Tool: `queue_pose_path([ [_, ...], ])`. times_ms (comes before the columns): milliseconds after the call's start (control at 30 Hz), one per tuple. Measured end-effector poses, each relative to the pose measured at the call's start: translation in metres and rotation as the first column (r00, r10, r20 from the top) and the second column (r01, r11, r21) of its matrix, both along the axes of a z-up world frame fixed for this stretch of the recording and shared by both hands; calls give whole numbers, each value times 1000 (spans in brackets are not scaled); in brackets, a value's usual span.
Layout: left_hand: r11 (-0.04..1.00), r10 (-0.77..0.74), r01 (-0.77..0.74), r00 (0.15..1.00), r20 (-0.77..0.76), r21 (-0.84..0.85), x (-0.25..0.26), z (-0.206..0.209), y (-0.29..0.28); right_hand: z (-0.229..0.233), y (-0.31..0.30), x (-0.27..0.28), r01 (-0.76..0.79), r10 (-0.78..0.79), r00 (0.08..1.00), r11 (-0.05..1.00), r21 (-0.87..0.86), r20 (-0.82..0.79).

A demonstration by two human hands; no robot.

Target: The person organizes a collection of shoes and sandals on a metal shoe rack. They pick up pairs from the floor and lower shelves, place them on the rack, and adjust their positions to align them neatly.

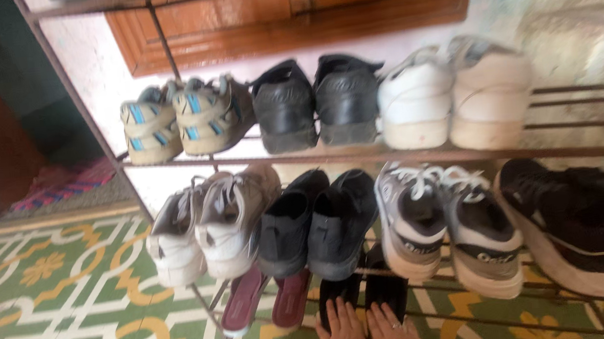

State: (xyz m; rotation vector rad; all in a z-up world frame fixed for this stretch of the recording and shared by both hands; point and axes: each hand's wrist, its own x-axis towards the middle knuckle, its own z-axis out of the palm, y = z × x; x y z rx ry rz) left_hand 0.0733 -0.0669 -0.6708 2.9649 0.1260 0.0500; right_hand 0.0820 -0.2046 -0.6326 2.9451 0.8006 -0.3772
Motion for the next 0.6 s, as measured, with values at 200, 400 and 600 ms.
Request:
queue_pose_path([
  [200,1000,29,-28,982,-189,8,3,100,-22,73,7,-7,-49,69,993,978,202,-95],
  [400,982,-180,187,956,-233,10,-32,214,-48,206,-33,-61,15,12,996,955,295,-90],
  [600,948,-317,316,948,-24,-17,-72,310,-73,311,-71,-124,144,-165,984,953,266,60],
])
